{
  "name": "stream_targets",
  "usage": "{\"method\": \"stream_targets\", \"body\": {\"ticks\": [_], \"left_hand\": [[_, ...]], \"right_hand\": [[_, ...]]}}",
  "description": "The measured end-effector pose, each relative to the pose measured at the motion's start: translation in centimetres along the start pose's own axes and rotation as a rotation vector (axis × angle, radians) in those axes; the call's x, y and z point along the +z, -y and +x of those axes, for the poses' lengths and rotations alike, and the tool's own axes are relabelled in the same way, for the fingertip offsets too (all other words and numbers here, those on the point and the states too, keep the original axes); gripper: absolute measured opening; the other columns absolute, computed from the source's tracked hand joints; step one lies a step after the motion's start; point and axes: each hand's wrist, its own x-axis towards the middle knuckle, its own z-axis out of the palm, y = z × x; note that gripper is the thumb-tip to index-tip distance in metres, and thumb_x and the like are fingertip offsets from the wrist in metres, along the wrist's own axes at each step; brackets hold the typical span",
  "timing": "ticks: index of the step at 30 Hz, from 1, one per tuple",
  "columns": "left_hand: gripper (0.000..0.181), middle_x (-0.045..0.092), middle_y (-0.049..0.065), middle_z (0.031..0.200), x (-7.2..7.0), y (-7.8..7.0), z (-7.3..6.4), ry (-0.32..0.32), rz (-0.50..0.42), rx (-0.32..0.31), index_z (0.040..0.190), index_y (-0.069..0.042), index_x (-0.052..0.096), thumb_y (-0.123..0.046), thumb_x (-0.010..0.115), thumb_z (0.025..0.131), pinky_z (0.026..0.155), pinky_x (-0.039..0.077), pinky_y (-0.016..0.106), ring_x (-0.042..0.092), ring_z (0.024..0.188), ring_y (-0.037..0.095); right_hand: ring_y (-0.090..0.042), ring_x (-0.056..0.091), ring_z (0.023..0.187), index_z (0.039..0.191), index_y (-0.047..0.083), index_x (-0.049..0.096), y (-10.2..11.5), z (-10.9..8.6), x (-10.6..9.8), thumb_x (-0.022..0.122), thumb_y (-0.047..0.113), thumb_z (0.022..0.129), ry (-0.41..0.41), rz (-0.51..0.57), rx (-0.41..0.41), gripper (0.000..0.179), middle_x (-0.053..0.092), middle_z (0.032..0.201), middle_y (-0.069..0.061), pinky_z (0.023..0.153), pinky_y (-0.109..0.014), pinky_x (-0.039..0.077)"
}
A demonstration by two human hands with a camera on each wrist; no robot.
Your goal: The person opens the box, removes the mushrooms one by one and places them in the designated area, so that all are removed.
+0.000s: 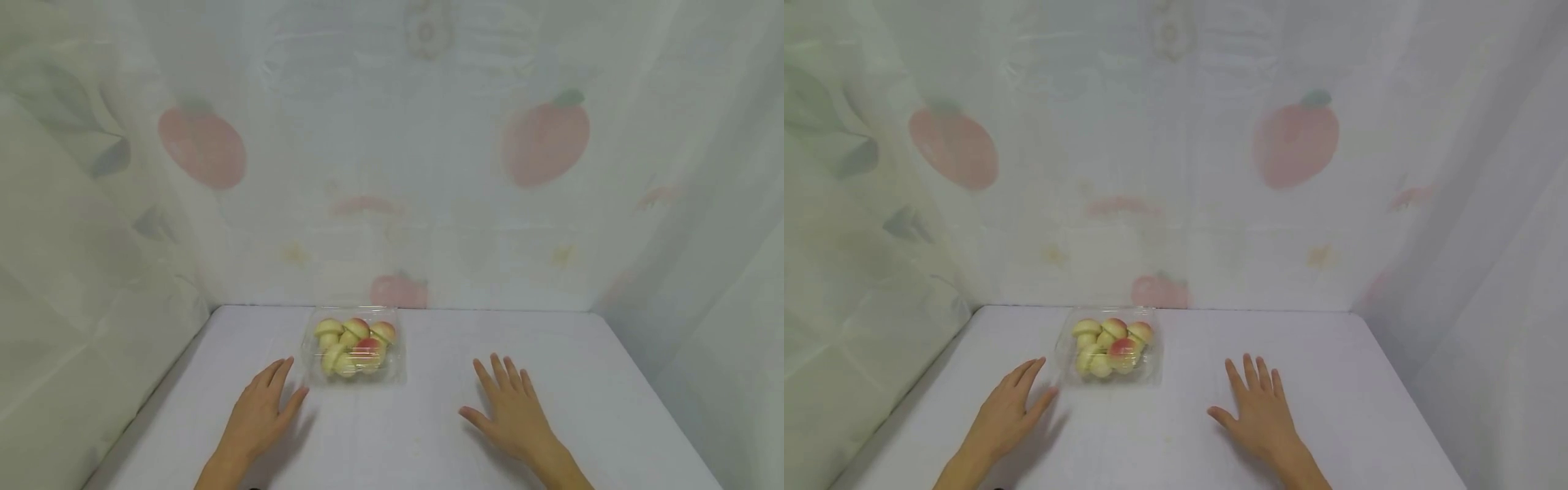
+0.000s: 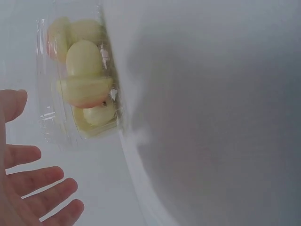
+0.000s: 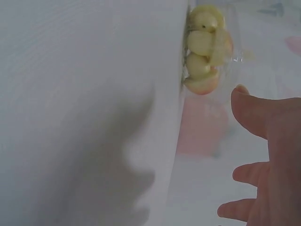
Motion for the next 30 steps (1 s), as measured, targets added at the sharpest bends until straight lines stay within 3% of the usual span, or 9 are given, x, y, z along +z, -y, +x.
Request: {"method": "stream_targets", "body": {"ticks": [9,15,24,27,30], "left_hand": [[0.051,0.063,0.02,0.127,0.3,-0.2,0.2,-0.03,-0.048,-0.058,0.135,0.0,0.06,-0.03,0.072,0.095,0.085,0.054,0.061,0.063,0.11,0.043],[0.046,0.065,0.017,0.124,0.4,0.3,0.1,-0.094,-0.093,-0.092,0.131,-0.002,0.063,-0.025,0.074,0.093,0.083,0.055,0.061,0.063,0.111,0.041],[0.038,0.063,0.015,0.125,0.7,0.9,0.1,-0.101,-0.216,-0.135,0.132,-0.004,0.061,-0.02,0.067,0.099,0.083,0.053,0.062,0.06,0.112,0.036],[0.04,0.06,0.015,0.129,0.9,1.1,0.3,-0.11,-0.241,-0.125,0.134,-0.001,0.058,-0.016,0.068,0.098,0.088,0.053,0.049,0.058,0.114,0.033],[0.044,0.055,0.019,0.135,1.2,1.4,0.6,-0.124,-0.284,-0.114,0.136,0.002,0.055,-0.011,0.069,0.097,0.097,0.044,0.024,0.055,0.117,0.032]], "right_hand": [[-0.05,0.029,0.145,0.155,0.009,0.042,1.3,0.8,0.0,0.06,0.06,0.097,0.008,0.069,-0.001,0.079,0.037,0.157,-0.028,0.116,-0.069,0.024],[-0.048,0.032,0.145,0.154,0.007,0.043,2.3,1.7,-0.1,0.062,0.053,0.098,0.001,0.139,0.007,0.076,0.04,0.155,-0.027,0.118,-0.064,0.024],[-0.044,0.042,0.139,0.151,0.004,0.047,2.8,2.7,0.3,0.063,0.048,0.099,-0.08,0.199,-0.012,0.069,0.047,0.15,-0.024,0.112,-0.062,0.038],[-0.041,0.043,0.139,0.15,0.005,0.048,3.1,3.0,0.3,0.063,0.044,0.1,-0.092,0.233,-0.015,0.065,0.048,0.149,-0.022,0.11,-0.061,0.041],[-0.039,0.045,0.138,0.149,0.007,0.05,3.5,3.3,0.3,0.064,0.042,0.1,-0.107,0.249,-0.017,0.062,0.049,0.149,-0.02,0.109,-0.059,0.043]]}}
